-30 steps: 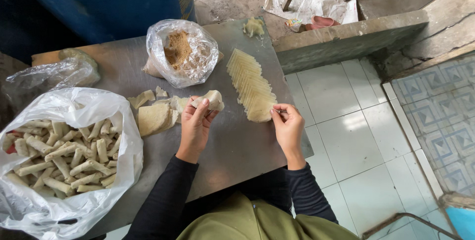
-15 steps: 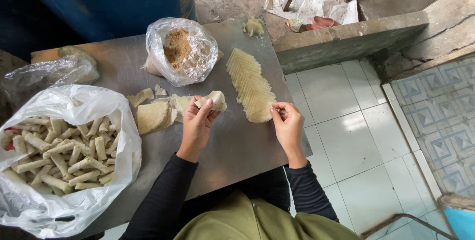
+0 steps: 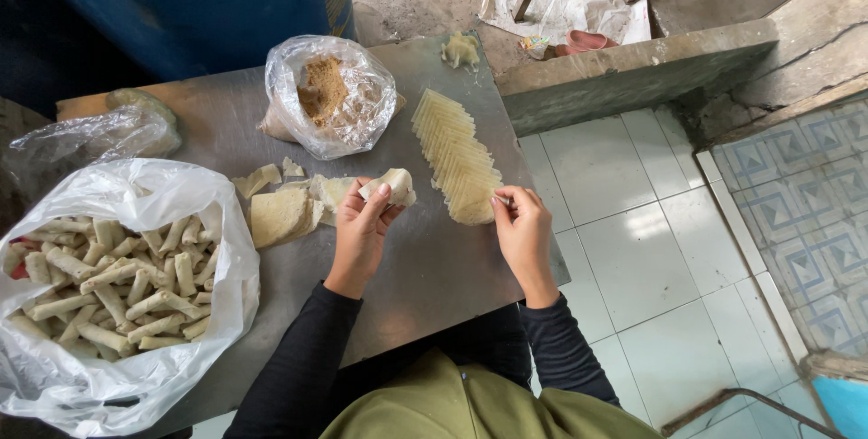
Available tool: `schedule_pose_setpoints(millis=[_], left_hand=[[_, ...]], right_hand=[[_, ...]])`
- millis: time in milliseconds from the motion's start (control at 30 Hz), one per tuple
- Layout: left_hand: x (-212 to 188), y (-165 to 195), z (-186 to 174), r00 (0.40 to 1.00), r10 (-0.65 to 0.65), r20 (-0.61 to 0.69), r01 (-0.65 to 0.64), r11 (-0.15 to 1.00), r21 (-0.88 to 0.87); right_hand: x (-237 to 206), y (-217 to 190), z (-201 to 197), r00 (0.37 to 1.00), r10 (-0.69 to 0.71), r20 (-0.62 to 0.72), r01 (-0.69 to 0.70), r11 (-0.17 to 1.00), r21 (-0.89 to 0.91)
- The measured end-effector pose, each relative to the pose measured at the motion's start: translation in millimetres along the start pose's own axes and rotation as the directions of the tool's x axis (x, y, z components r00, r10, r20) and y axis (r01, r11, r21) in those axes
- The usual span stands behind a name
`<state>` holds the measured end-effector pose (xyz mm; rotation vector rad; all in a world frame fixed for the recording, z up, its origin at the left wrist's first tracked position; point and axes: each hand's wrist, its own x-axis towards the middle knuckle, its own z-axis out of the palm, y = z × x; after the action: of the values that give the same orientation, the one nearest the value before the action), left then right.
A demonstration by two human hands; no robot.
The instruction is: The person takes pieces of soft white dough from a metal table, tears and flattens them by hand into thin slices, and arranges the slices in a fanned stack on the table. A bag of cylindrical dough pieces and a bag of brown powder sit beside the work area.
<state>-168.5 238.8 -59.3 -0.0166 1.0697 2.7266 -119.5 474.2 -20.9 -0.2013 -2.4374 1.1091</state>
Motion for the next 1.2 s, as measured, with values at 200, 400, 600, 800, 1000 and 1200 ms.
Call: schedule_pose_setpoints(millis=[200,400,600,800,1000,1200], left_hand=[[-3,-4,0,0.997,-0.025,0.071,0.023,0.999,0.026],[-18,-37,32,0.966,-0.184,0.180,0.194,0.980,-0.039],[-24,-41,79,0.975,0.054,0.217,-0.167,0.821,0.546],[-34,-27,109,0.921,0.283,0.268,-0.352,0.309,0.883],[-34,-56,114,0.967,0.222,0.126,-0.157,0.127,0.979],[-31,-72,112,0.970,0.225,0.087,-0.109,0.087,0.990]], right_hand=[[-3,-14,-15,0.969,-0.247,-0.009,0.228,0.909,-0.349],[-7,-6,-24,0.917,0.063,0.393,-0.259,0.845,0.469],[8,16,-30,0.902,0.064,0.427,-0.366,0.639,0.676],[25,23,-55,0.964,-0.075,0.255,-0.041,0.905,0.424],[20,29,-52,0.951,0.001,0.310,-0.007,1.000,0.018],[22,38,-53,0.959,-0.028,0.281,0.019,0.999,0.035]])
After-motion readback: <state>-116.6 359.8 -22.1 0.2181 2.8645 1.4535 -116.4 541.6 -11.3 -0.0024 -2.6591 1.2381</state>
